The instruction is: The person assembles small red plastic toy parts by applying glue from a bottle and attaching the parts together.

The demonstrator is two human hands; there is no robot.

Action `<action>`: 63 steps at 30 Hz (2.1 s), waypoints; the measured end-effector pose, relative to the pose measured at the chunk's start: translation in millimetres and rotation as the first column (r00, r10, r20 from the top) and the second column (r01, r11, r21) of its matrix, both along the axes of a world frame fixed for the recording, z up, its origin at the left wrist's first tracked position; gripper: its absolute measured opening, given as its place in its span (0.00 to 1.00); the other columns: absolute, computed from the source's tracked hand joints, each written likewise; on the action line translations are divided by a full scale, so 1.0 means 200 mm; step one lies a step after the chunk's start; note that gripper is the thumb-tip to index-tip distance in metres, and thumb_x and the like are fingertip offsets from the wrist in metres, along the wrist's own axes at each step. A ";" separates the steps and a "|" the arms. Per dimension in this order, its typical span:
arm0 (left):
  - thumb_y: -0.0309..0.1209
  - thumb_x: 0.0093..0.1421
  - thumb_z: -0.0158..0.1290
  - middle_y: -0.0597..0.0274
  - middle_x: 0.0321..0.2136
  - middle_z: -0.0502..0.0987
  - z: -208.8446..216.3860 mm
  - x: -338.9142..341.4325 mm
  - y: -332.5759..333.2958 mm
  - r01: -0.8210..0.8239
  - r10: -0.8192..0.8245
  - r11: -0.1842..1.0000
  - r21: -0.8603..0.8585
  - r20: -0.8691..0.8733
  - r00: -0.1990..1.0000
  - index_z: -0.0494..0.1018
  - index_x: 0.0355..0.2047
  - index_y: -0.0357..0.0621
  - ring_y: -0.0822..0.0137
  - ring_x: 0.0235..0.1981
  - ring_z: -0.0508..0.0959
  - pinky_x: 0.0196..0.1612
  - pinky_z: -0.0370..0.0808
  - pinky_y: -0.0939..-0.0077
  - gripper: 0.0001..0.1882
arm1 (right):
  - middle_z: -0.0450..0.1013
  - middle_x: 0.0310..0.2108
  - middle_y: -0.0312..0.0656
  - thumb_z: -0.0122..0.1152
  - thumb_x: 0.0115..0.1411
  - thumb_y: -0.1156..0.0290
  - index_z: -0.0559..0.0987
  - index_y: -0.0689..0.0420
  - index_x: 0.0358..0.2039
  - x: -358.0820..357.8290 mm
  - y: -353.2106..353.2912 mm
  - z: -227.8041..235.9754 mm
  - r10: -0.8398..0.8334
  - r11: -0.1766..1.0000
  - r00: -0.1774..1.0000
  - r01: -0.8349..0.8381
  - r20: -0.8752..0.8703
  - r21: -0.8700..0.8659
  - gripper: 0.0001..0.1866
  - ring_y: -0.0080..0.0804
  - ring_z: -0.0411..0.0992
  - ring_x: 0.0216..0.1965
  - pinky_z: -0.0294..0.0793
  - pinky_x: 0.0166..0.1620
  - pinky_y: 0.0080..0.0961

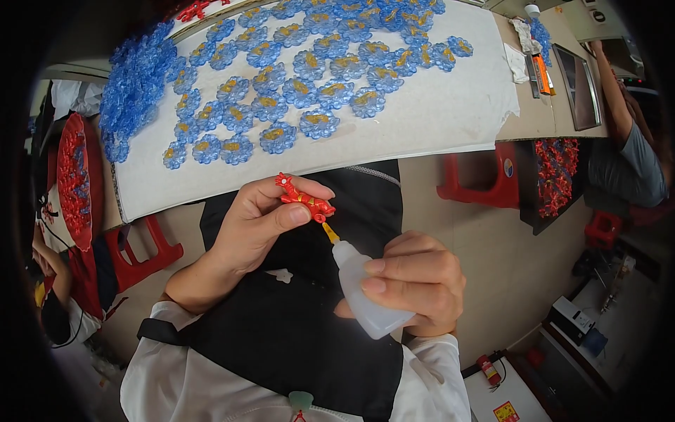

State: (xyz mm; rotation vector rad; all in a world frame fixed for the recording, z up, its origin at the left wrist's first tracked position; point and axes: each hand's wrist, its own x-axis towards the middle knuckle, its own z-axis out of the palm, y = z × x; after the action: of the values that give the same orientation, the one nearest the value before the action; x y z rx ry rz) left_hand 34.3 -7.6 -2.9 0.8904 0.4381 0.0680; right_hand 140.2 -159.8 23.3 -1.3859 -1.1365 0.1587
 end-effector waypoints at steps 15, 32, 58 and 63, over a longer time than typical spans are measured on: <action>0.27 0.54 0.48 0.56 0.37 0.72 -0.02 0.00 0.00 0.008 -0.006 0.996 -0.089 0.025 1.000 0.68 0.39 0.33 0.71 0.37 0.72 0.42 0.66 0.80 0.13 | 0.65 0.29 0.36 0.73 0.30 0.71 0.71 0.54 0.29 0.02 -0.01 -0.01 0.008 0.995 0.999 -0.004 -0.038 0.098 0.24 0.25 0.64 0.21 0.64 0.21 0.18; 0.31 0.56 0.46 0.58 0.35 0.71 -0.05 0.00 0.00 0.019 -0.004 0.973 -0.229 0.065 0.998 0.67 0.41 0.33 0.75 0.32 0.68 0.38 0.65 0.82 0.15 | 0.62 0.26 0.37 0.71 0.34 0.59 0.67 0.56 0.27 0.04 0.01 -0.06 -0.039 0.998 0.983 0.031 0.178 0.047 0.25 0.23 0.60 0.19 0.60 0.17 0.14; 0.35 0.58 0.44 0.59 0.33 0.71 -0.09 0.01 -0.01 -0.013 0.031 0.850 -0.527 0.024 0.999 0.66 0.42 0.35 0.76 0.31 0.68 0.35 0.65 0.84 0.17 | 0.65 0.33 0.48 0.69 0.38 0.71 0.64 0.58 0.31 0.28 -0.11 -0.07 -0.259 0.953 0.966 0.254 0.010 0.167 0.23 0.29 0.67 0.29 0.72 0.27 0.20; 0.34 0.59 0.43 0.55 0.34 0.72 -0.07 0.02 0.05 -0.061 0.088 0.950 -0.307 0.075 0.993 0.65 0.44 0.36 0.72 0.29 0.72 0.35 0.68 0.80 0.16 | 0.65 0.32 0.43 0.51 0.45 0.87 0.63 0.62 0.38 0.65 -0.02 -0.08 -0.284 0.949 0.941 0.249 -0.183 -0.193 0.18 0.29 0.69 0.32 0.72 0.32 0.22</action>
State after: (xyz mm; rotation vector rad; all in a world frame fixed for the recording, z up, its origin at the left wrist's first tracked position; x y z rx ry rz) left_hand 37.4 2.9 -16.7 0.5650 0.3873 0.1053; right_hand 269.9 -164.6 7.9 -1.6184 -0.7646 0.2022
